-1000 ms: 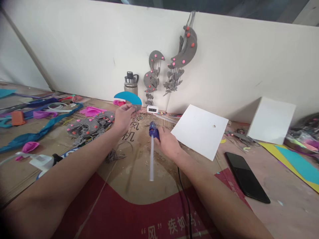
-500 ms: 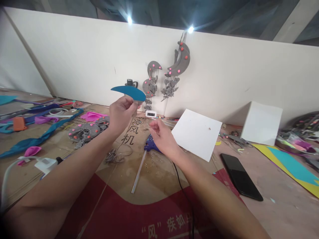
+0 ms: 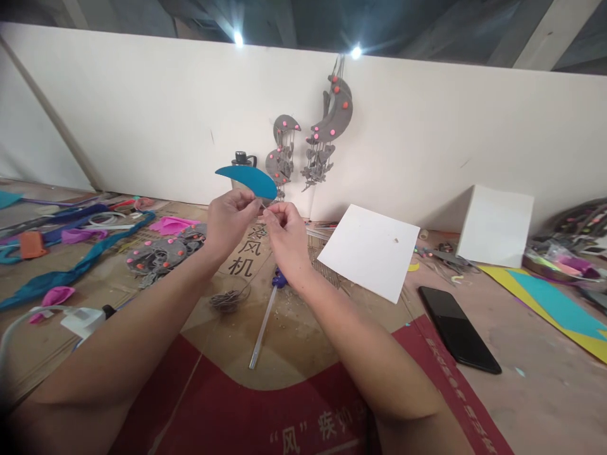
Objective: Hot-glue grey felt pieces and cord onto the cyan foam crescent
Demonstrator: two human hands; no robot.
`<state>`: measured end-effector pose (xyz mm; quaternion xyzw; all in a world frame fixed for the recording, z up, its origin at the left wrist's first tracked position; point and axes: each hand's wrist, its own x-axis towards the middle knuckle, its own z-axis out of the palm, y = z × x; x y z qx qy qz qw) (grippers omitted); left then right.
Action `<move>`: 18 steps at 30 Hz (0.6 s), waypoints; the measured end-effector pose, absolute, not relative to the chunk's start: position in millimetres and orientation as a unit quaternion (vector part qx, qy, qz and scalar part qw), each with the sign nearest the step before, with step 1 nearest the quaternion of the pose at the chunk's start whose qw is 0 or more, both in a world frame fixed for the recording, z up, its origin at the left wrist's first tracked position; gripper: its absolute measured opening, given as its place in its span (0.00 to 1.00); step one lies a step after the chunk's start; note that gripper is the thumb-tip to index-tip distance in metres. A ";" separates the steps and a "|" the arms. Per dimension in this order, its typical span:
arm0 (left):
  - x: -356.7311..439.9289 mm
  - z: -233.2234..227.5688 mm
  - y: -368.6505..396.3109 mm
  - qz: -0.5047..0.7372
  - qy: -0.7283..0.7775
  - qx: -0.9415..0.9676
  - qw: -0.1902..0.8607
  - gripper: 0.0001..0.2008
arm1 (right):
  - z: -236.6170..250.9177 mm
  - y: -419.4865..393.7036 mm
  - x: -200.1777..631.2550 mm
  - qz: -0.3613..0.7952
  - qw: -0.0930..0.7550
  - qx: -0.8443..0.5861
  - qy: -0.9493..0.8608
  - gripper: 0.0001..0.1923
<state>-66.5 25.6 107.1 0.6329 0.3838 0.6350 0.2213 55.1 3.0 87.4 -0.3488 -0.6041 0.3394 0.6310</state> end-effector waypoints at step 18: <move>-52.8 103.8 23.8 0.630 0.290 0.541 0.476 0.10 | 80.3 16.6 71.2 0.239 0.665 -0.410 -0.577 0.08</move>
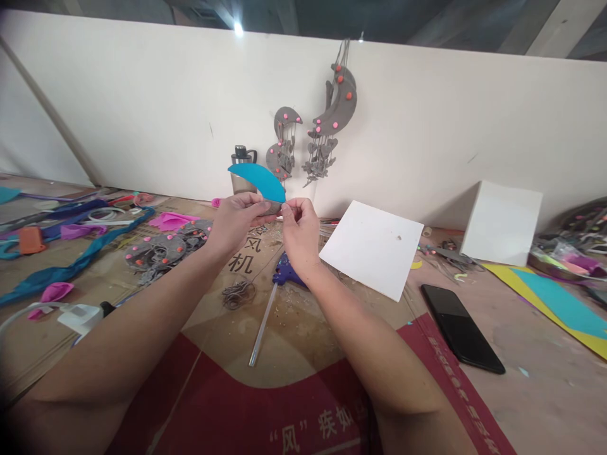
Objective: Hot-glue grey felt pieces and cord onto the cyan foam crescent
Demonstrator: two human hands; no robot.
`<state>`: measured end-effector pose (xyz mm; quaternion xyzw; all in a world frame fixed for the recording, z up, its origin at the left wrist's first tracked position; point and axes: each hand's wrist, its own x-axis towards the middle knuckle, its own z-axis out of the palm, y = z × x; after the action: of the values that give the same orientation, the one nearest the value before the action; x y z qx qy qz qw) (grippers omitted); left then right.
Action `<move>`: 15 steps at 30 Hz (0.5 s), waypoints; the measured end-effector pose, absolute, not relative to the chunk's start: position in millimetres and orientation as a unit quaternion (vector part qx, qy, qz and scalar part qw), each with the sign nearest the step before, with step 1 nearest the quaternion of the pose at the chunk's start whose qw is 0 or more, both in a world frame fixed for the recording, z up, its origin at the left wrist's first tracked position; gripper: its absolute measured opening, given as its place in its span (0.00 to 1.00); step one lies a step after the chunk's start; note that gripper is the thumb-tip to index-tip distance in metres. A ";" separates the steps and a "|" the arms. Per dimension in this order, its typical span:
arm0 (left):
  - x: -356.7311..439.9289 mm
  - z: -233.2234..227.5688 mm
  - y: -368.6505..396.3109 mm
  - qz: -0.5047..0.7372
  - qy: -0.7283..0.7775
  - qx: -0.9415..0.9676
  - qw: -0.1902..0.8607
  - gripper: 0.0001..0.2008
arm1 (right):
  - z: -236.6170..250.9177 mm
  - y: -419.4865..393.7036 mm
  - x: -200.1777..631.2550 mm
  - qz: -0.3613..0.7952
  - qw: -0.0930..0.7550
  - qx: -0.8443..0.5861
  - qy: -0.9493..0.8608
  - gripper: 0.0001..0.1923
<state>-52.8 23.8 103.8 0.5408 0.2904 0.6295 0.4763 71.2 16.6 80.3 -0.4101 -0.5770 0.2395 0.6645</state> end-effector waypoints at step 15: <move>-54.2 102.5 24.1 0.615 0.285 0.537 0.502 0.11 | 80.2 20.3 72.0 0.318 0.674 -0.385 -0.544 0.09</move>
<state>-54.2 24.1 102.5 0.5371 0.2853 0.6153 0.5015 72.0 20.3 80.2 -0.3849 -0.5444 0.3179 0.6741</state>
